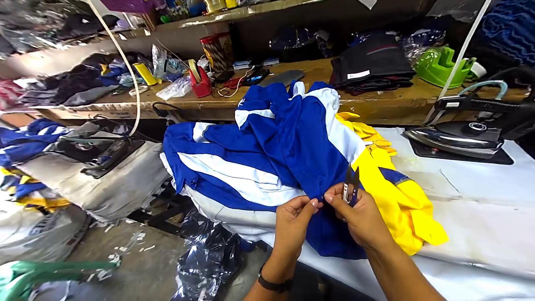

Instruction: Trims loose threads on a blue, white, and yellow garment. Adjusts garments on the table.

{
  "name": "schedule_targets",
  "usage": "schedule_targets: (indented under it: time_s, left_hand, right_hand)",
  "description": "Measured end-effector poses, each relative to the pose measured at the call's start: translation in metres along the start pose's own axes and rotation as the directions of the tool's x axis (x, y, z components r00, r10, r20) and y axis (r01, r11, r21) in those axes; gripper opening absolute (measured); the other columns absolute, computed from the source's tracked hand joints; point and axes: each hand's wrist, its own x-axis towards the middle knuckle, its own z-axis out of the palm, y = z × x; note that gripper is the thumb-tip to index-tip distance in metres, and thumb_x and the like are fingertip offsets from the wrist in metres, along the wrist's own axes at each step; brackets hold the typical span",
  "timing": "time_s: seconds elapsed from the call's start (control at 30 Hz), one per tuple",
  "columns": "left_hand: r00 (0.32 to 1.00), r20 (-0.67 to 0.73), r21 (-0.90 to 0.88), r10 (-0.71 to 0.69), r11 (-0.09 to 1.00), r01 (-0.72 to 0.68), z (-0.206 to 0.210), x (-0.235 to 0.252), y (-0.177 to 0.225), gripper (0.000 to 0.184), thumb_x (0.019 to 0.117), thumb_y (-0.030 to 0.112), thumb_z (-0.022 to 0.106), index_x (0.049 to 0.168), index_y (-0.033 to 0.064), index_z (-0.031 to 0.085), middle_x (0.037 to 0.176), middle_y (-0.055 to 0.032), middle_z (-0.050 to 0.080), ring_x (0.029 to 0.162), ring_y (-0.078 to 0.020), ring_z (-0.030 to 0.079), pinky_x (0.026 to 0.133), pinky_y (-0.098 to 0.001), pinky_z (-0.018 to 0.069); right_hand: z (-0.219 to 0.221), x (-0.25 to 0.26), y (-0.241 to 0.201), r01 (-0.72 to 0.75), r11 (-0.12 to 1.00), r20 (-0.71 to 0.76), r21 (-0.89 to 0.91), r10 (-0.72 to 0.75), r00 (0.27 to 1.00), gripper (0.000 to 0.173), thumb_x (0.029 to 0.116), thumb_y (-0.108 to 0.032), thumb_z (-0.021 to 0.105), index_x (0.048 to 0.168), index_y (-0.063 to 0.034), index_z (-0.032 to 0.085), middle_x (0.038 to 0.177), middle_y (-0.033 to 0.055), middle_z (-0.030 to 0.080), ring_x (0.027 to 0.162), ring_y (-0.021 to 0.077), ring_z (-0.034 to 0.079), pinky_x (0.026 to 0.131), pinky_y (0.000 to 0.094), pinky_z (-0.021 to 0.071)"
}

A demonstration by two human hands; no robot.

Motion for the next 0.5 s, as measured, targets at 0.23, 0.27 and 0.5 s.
schedule_targets:
  time_s: [0.23, 0.27, 0.5]
  left_hand:
    - [0.994, -0.018, 0.038, 0.112, 0.993, -0.111, 0.004, -0.002, -0.008, 0.014, 0.0940, -0.007, 0.059, 0.095, -0.0059, 0.073, 0.087, -0.0051, 0.075, 0.082, -0.0071, 0.072, 0.083, -0.0249, 0.0600]
    - [0.988, -0.013, 0.065, 0.155, 0.986, -0.153, 0.004, -0.002, -0.010, 0.014, 0.0938, -0.006, 0.059, 0.095, -0.0067, 0.073, 0.089, -0.0061, 0.075, 0.083, -0.0071, 0.072, 0.083, -0.0251, 0.0601]
    - [0.992, 0.022, 0.073, 0.122, 0.990, -0.123, -0.003, 0.001, -0.003, 0.013, 0.0941, -0.004, 0.059, 0.092, -0.0035, 0.072, 0.082, -0.0029, 0.074, 0.079, -0.0077, 0.072, 0.080, -0.0254, 0.0607]
  right_hand:
    - [0.008, -0.006, 0.019, 0.441, 0.673, 0.009, -0.594, -0.542, 0.840, 0.012, 0.0869, -0.009, 0.071, 0.087, 0.0016, 0.074, 0.078, 0.0041, 0.070, 0.071, -0.0030, 0.061, 0.067, 0.0081, 0.0484]
    - [0.009, -0.007, 0.020, 0.469, 0.624, 0.024, -0.625, -0.585, 0.811, 0.011, 0.0863, -0.008, 0.070, 0.084, 0.0019, 0.074, 0.078, 0.0066, 0.070, 0.072, -0.0007, 0.063, 0.068, 0.0092, 0.0493]
    - [0.004, 0.000, -0.002, -0.010, 0.998, 0.028, -0.060, 0.012, 1.000, 0.007, 0.0926, -0.006, 0.066, 0.088, -0.0111, 0.064, 0.064, -0.0102, 0.058, 0.047, -0.0038, 0.044, 0.045, 0.0132, 0.0348]
